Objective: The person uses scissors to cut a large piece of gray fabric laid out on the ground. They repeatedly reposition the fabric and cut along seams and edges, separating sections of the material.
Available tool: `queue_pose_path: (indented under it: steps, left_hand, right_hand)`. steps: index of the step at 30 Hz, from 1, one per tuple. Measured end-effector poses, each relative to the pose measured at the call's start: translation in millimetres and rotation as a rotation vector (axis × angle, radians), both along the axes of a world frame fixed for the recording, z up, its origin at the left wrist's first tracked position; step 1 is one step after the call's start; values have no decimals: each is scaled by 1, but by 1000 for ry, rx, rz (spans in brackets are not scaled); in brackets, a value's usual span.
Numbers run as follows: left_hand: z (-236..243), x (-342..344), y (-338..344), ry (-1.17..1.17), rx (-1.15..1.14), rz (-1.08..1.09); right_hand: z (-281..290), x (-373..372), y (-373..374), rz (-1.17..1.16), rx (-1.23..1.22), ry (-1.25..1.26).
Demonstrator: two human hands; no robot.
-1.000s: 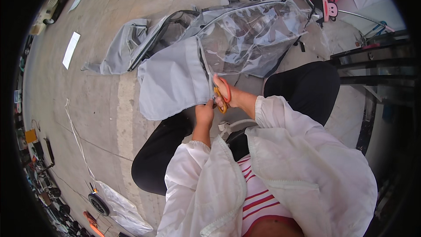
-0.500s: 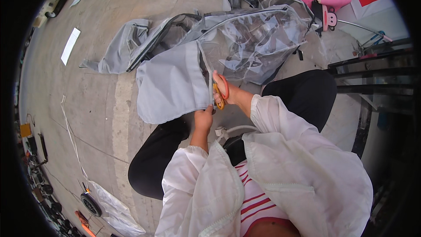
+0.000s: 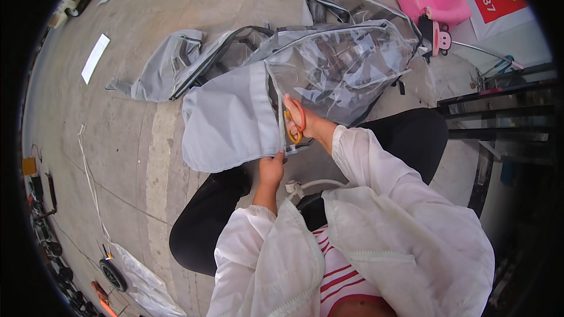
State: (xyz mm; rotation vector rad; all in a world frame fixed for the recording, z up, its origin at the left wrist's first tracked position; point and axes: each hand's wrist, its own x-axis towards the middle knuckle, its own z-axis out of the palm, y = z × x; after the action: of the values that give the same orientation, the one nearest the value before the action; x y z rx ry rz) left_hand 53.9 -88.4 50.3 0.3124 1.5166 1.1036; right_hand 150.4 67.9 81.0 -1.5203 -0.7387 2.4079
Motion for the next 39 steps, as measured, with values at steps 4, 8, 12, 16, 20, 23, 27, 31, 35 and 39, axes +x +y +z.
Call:
queue_pose_path:
  steps: [4, 8, 12, 16, 20, 23, 27, 31, 35, 39]
  left_hand:
    - [-4, -2, -2, 38, -19, 22]
    - [-5, 0, -3, 48, -38, 11]
    - [-6, -4, -5, 38, -96, -13]
    - [-8, -4, -9, 49, -64, 10]
    - [-4, -2, -11, 73, -71, -32]
    - [-5, -1, -16, 65, -68, -29]
    - [-11, -2, -22, 85, -77, -45]
    - [-13, 0, -30, 127, -69, -51]
    - [-6, 8, -38, 159, -102, -76]
    - [-20, 6, -47, 195, -92, -97]
  right_hand:
    - [9, -3, 3, 40, 54, -17]
    - [5, -9, 21, -59, -108, -3]
    - [2, -5, 27, -23, 45, -13]
    - [13, 0, 31, 55, -15, -7]
    - [11, -5, 37, -18, -44, -30]
    - [13, -7, 38, -10, 46, -43]
    - [12, 3, 47, 188, 55, -37]
    - [5, -2, 46, 96, 108, -48]
    - [0, -1, 54, 91, 2, -60]
    - [-10, 10, 54, 147, 132, -36]
